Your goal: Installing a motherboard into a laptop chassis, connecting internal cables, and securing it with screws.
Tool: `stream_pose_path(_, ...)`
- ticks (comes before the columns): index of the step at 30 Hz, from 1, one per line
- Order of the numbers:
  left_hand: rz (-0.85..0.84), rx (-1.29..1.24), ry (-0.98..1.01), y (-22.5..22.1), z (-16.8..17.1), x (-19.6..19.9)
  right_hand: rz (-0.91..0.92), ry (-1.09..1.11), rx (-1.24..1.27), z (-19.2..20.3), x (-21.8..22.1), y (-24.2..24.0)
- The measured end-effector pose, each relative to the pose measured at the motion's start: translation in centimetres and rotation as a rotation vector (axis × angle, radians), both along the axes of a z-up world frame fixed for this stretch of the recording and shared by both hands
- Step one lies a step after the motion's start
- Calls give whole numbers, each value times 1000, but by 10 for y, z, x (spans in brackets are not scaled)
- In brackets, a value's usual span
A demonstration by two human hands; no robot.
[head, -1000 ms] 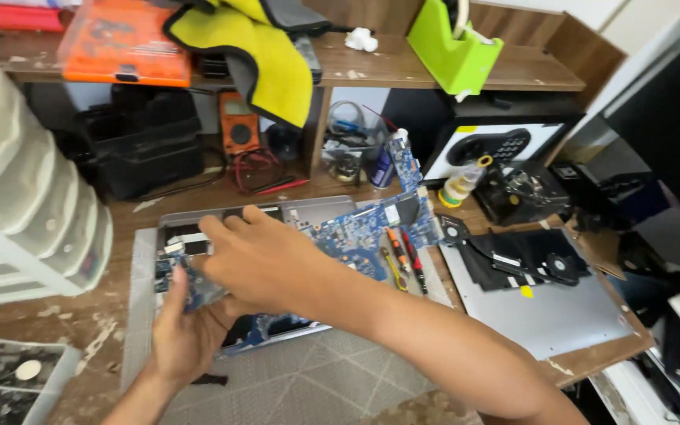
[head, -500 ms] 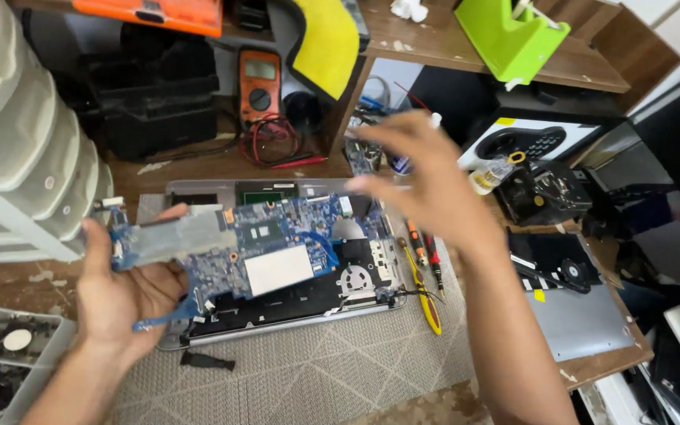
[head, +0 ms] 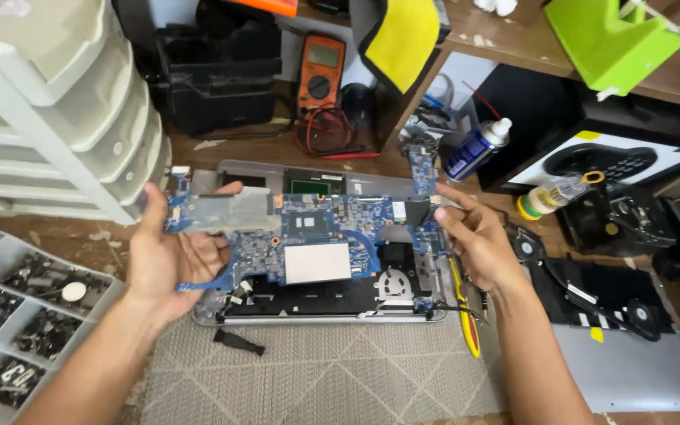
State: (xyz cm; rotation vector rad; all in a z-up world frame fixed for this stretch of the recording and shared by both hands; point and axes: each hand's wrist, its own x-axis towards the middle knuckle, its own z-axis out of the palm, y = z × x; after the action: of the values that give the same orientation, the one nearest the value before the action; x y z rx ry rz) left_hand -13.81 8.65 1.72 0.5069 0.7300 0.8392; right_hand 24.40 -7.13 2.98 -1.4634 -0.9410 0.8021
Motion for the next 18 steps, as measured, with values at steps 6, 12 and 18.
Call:
stream_pose_path(6, -56, -59, 119, -8, 46, 8, -105, 53, -79, 33, -30, -7)
stream_pose_path(12, -50, 159, 291, 5, 18, 1, -109, 60, -207, 7, -11, -20)
stream_pose_path(18, -220, 509, 639, -3, 52, -8, -116, 11, -193, 16, -27, -18)
